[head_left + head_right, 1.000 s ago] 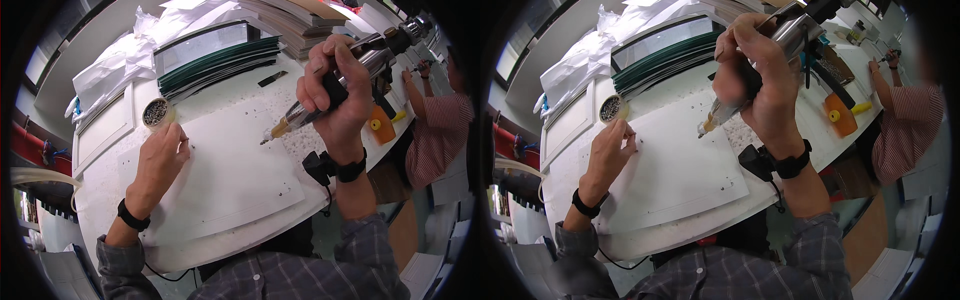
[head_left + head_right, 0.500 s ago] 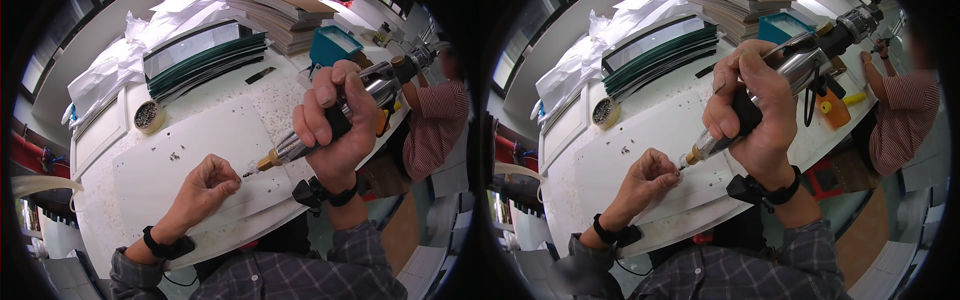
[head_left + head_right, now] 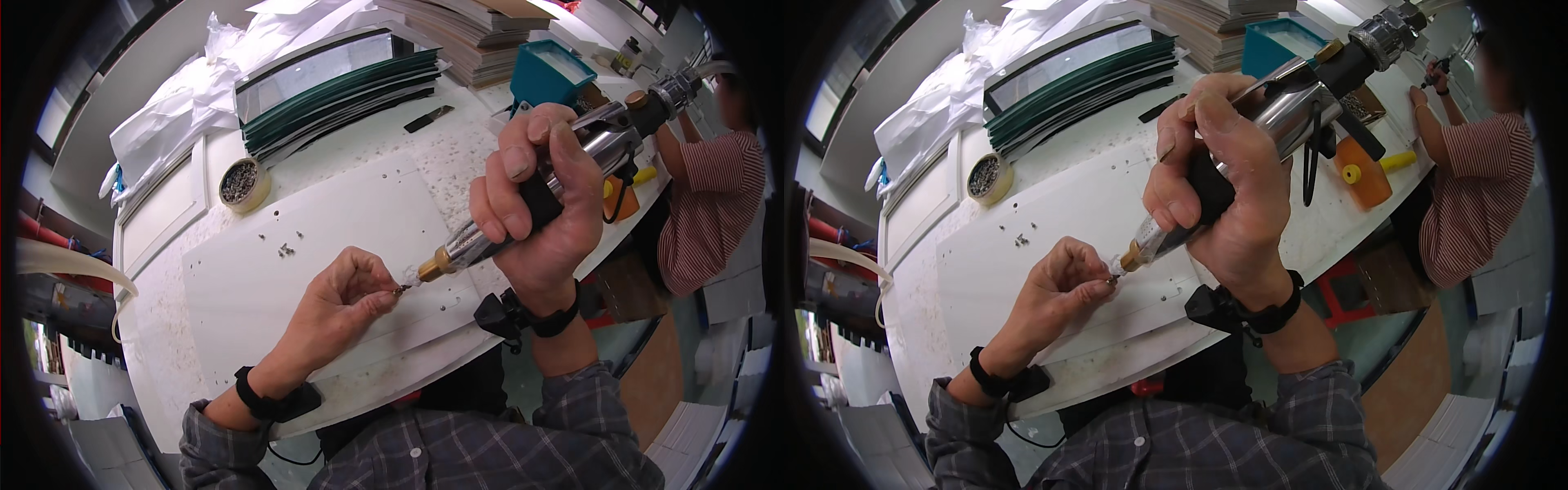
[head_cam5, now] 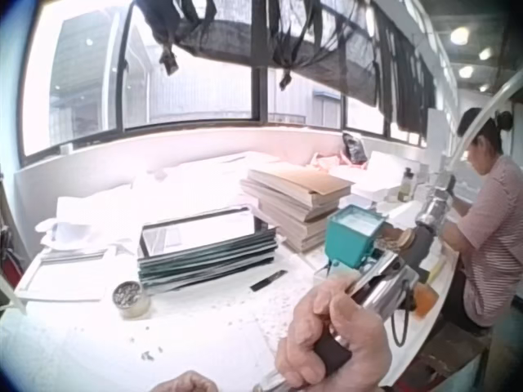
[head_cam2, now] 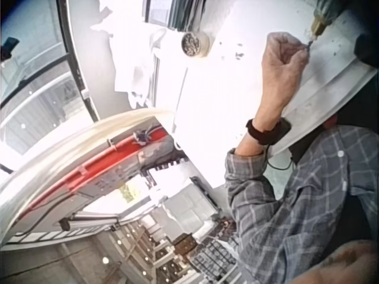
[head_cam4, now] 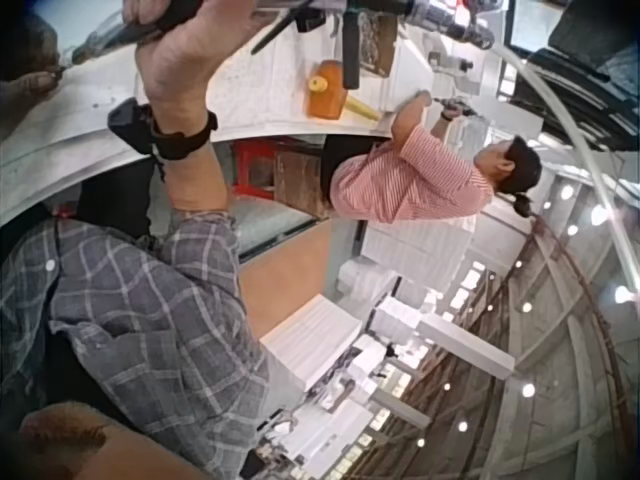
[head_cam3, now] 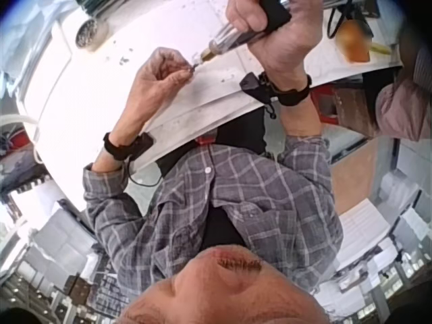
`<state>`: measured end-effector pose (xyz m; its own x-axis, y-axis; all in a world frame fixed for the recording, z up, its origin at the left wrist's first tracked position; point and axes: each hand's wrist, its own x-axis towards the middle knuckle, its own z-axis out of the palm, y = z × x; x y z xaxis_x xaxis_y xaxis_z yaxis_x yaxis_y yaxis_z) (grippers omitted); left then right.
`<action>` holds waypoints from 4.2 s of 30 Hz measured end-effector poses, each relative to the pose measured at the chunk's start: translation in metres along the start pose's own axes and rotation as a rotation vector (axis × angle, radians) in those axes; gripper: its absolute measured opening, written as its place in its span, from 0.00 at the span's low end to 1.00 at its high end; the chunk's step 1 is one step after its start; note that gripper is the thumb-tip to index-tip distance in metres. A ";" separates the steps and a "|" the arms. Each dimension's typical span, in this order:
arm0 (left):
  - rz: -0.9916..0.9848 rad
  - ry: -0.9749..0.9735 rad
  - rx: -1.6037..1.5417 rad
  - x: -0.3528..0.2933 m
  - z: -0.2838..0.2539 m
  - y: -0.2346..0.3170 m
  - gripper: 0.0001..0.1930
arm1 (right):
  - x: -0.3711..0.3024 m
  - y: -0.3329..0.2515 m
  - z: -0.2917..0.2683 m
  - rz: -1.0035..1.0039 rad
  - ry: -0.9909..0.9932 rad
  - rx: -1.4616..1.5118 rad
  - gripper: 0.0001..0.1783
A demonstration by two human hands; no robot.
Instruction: The person places a black rectangular panel onto a white frame on a workbench. They then pick up a white rectangular board and align it with the frame. Using a pneumatic screwdriver, the person drives multiple screws into the board to secure it to the frame.
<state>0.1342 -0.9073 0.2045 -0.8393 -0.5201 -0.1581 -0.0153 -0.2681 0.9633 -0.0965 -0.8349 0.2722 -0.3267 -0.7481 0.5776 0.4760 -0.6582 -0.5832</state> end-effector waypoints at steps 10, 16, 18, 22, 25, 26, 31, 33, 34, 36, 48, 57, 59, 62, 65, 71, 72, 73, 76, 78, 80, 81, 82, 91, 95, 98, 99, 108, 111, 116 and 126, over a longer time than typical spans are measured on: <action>0.079 0.054 0.479 0.013 0.028 0.006 0.09 | 0.006 -0.012 0.006 0.106 -0.027 -0.265 0.12; 0.159 0.006 0.709 0.029 0.052 0.005 0.08 | 0.003 -0.023 0.025 0.223 0.009 -0.513 0.12; 0.191 0.004 0.730 0.030 0.053 0.004 0.08 | 0.002 -0.024 0.025 0.243 -0.012 -0.532 0.12; 0.203 -0.003 0.693 0.031 0.049 0.000 0.08 | 0.000 -0.024 0.025 0.248 -0.029 -0.510 0.11; 0.182 -0.003 0.654 0.032 0.047 -0.001 0.09 | -0.001 -0.022 0.025 0.241 -0.046 -0.482 0.11; 0.178 -0.001 0.640 0.033 0.047 -0.001 0.09 | -0.002 -0.021 0.024 0.239 -0.052 -0.475 0.11; 0.130 -0.029 0.676 0.032 0.048 0.005 0.09 | -0.004 -0.019 0.019 0.228 -0.078 -0.485 0.12; 0.140 -0.032 0.674 0.031 0.048 0.006 0.09 | -0.007 -0.017 0.017 0.238 -0.076 -0.487 0.12; 0.163 -0.029 0.662 0.030 0.048 0.004 0.10 | -0.009 -0.016 0.016 0.245 -0.077 -0.501 0.11; 0.217 -0.021 0.680 0.031 0.047 0.000 0.10 | -0.011 -0.016 0.015 0.259 -0.101 -0.545 0.11; 0.199 -0.029 0.729 0.026 0.043 0.003 0.11 | -0.004 -0.011 0.023 0.403 -0.293 -0.501 0.12; 0.325 0.530 1.145 -0.021 -0.068 0.035 0.10 | 0.014 -0.015 0.022 0.086 -0.011 -0.358 0.13; 0.316 0.581 1.189 -0.030 -0.109 0.040 0.10 | 0.017 -0.009 0.024 0.078 0.019 -0.330 0.14; 0.265 0.557 1.306 -0.030 -0.124 0.040 0.10 | 0.018 0.002 0.022 0.086 0.049 -0.299 0.13; 0.261 0.512 1.434 -0.023 -0.126 0.040 0.09 | 0.019 0.005 0.018 0.087 0.040 -0.302 0.13; 0.303 0.462 1.645 -0.010 -0.125 0.032 0.05 | 0.017 0.005 0.011 0.096 0.036 -0.300 0.14; 0.305 0.472 1.663 -0.011 -0.123 0.033 0.05 | 0.018 0.002 0.010 0.098 0.033 -0.299 0.14; 0.306 0.481 1.680 -0.012 -0.122 0.034 0.05 | 0.019 0.000 0.009 0.091 0.036 -0.288 0.14; 0.352 0.466 1.489 -0.012 -0.107 0.036 0.06 | 0.023 -0.007 0.004 0.066 0.019 -0.289 0.14; 0.286 0.423 1.267 -0.015 -0.085 0.037 0.07 | 0.027 -0.005 0.000 0.044 -0.016 -0.199 0.13; 0.216 0.299 0.930 -0.013 -0.054 0.036 0.07 | 0.030 -0.008 -0.001 0.009 -0.028 -0.141 0.13; 0.176 0.242 0.768 -0.012 -0.042 0.033 0.06 | 0.031 -0.009 0.001 0.017 0.002 -0.119 0.13; 0.125 0.207 0.575 -0.012 -0.033 0.028 0.06 | 0.032 -0.008 0.005 0.028 0.028 -0.091 0.14; -0.027 0.096 -0.095 0.002 -0.011 0.006 0.07 | 0.031 0.002 0.004 0.065 0.063 0.011 0.15; -0.021 0.094 -0.143 0.003 -0.012 0.002 0.09 | 0.030 0.007 0.003 0.077 0.076 0.019 0.15; -0.020 0.091 -0.147 0.005 -0.012 0.003 0.09 | 0.029 0.011 0.003 0.049 0.063 0.025 0.13; -0.020 0.089 -0.144 0.005 -0.013 0.003 0.09 | 0.029 0.013 0.003 0.036 0.054 0.033 0.13; -0.026 0.084 -0.133 0.006 -0.013 0.004 0.11 | 0.029 0.017 0.002 0.015 0.039 -0.004 0.13; -0.042 0.084 -0.137 0.006 -0.011 0.005 0.11 | 0.029 0.017 0.001 0.007 0.009 0.008 0.14; 0.005 0.101 0.022 0.014 -0.002 0.008 0.09 | 0.034 0.013 -0.003 0.051 -0.082 -0.082 0.12; 0.126 0.071 0.629 0.067 0.015 0.017 0.12 | 0.049 0.016 0.006 0.016 -0.073 -0.555 0.11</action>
<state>0.0698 -0.9344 0.2137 -0.8176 -0.5750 -0.0286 -0.2530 0.3142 0.9150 -0.0999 -0.8812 0.2948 -0.2563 -0.7634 0.5929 -0.0275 -0.6073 -0.7940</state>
